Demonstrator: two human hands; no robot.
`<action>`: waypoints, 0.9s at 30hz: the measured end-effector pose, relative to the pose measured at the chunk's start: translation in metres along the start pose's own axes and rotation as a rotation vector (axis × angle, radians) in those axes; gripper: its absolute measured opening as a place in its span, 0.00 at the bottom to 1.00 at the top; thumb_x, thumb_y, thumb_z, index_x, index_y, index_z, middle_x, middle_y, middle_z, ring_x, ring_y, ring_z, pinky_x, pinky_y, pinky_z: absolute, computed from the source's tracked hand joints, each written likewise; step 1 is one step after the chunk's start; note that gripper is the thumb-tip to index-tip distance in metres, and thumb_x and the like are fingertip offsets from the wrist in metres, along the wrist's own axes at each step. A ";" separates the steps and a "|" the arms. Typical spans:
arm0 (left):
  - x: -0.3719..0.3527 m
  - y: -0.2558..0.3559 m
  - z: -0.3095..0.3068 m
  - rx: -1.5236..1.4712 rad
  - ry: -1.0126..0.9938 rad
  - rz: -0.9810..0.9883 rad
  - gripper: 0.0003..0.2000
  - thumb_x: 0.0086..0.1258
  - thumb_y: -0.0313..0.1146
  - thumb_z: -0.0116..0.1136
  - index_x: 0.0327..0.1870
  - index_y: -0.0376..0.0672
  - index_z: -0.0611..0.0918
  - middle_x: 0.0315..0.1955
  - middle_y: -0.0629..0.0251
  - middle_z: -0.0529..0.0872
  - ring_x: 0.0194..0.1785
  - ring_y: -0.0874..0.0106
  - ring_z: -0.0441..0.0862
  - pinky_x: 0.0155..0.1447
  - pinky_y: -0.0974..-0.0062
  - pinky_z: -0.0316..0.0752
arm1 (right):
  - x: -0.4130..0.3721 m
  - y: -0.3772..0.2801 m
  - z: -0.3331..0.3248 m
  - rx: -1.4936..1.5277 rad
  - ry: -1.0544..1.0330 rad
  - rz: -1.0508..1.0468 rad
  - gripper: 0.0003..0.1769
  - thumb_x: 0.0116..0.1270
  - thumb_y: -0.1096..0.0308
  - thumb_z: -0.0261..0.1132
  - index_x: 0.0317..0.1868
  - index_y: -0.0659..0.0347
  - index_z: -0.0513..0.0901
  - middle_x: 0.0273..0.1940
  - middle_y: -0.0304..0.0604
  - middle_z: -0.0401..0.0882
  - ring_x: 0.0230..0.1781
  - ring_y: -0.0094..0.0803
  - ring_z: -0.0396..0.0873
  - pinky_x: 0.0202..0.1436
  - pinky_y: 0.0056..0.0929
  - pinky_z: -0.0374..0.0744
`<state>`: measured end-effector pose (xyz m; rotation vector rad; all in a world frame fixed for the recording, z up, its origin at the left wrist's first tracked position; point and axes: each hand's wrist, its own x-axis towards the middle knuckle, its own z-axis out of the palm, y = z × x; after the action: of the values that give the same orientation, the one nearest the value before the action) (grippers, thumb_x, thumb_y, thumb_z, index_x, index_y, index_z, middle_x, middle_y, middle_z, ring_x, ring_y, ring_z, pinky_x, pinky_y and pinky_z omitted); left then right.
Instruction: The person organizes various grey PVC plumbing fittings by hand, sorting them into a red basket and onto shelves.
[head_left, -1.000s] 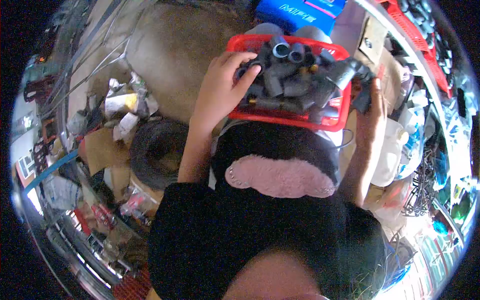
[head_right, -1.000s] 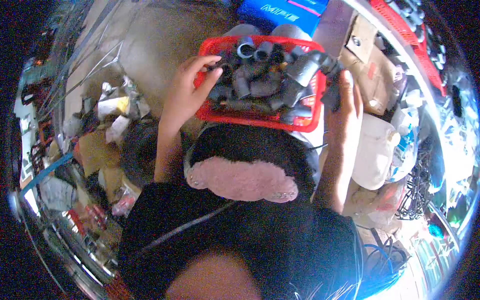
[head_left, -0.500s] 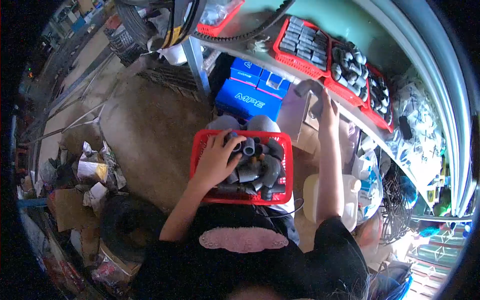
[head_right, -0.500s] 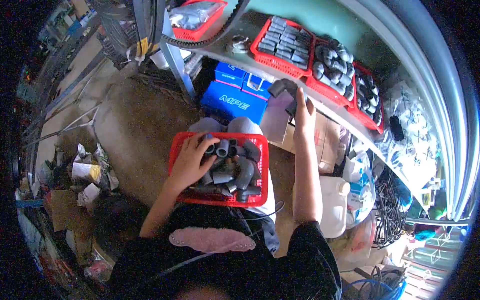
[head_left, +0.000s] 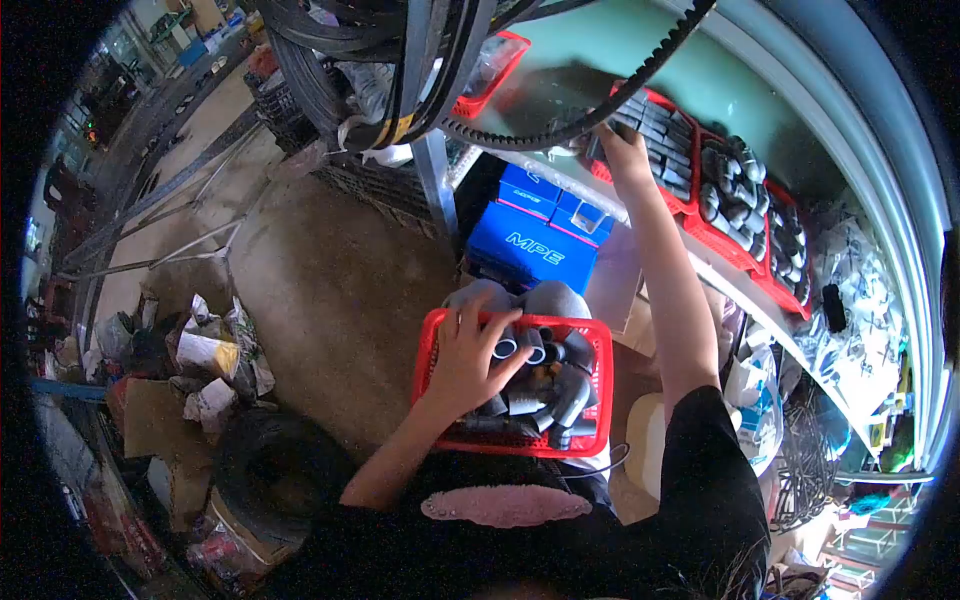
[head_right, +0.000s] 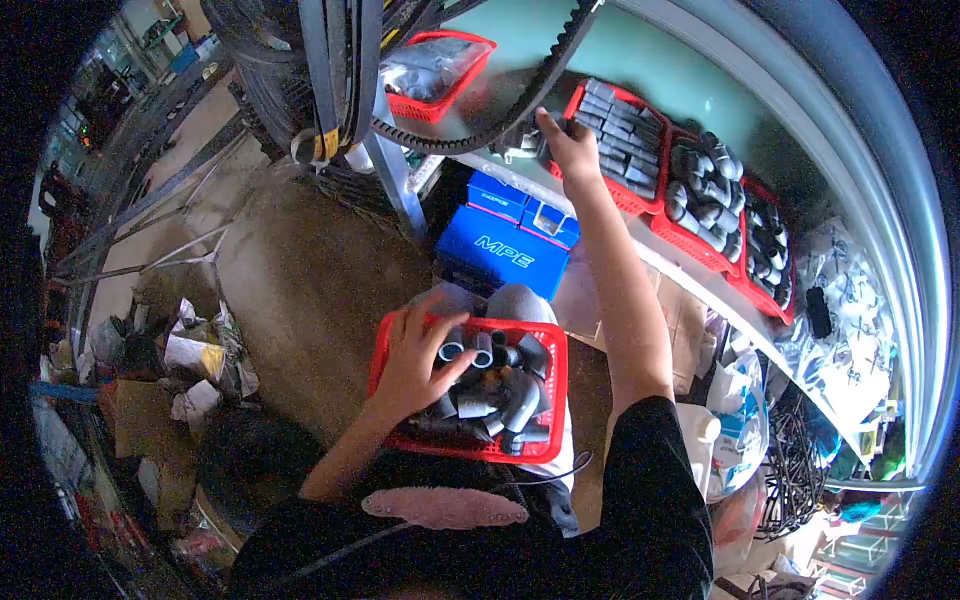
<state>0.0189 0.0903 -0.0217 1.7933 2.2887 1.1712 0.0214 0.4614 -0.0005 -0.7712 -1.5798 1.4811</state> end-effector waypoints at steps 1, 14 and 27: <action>0.017 -0.005 0.001 0.024 0.048 0.036 0.19 0.63 0.39 0.64 0.54 0.46 0.78 0.59 0.52 0.74 0.60 0.48 0.69 0.64 0.51 0.64 | 0.015 0.002 0.001 -0.043 -0.004 0.003 0.19 0.64 0.54 0.71 0.38 0.65 0.84 0.30 0.33 0.77 0.28 0.21 0.70 0.31 0.26 0.69; 0.265 -0.111 0.126 0.123 0.333 0.309 0.12 0.55 0.38 0.67 0.37 0.43 0.83 0.31 0.57 0.82 0.39 0.54 0.81 0.44 0.54 0.74 | 0.123 0.048 0.035 0.043 -0.005 -0.166 0.18 0.59 0.67 0.74 0.47 0.68 0.83 0.41 0.42 0.85 0.35 0.32 0.82 0.39 0.31 0.80; 0.218 -0.123 0.065 -0.321 0.311 -0.150 0.09 0.61 0.29 0.65 0.39 0.34 0.82 0.32 0.54 0.86 0.38 0.63 0.84 0.45 0.67 0.75 | 0.131 0.070 0.058 -0.959 0.068 0.113 0.40 0.54 0.34 0.65 0.47 0.67 0.84 0.46 0.59 0.84 0.52 0.51 0.82 0.55 0.41 0.79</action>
<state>-0.1311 0.2998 -0.0438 1.3868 2.1657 1.7711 -0.0982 0.5551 -0.0486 -1.4262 -2.2140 0.6768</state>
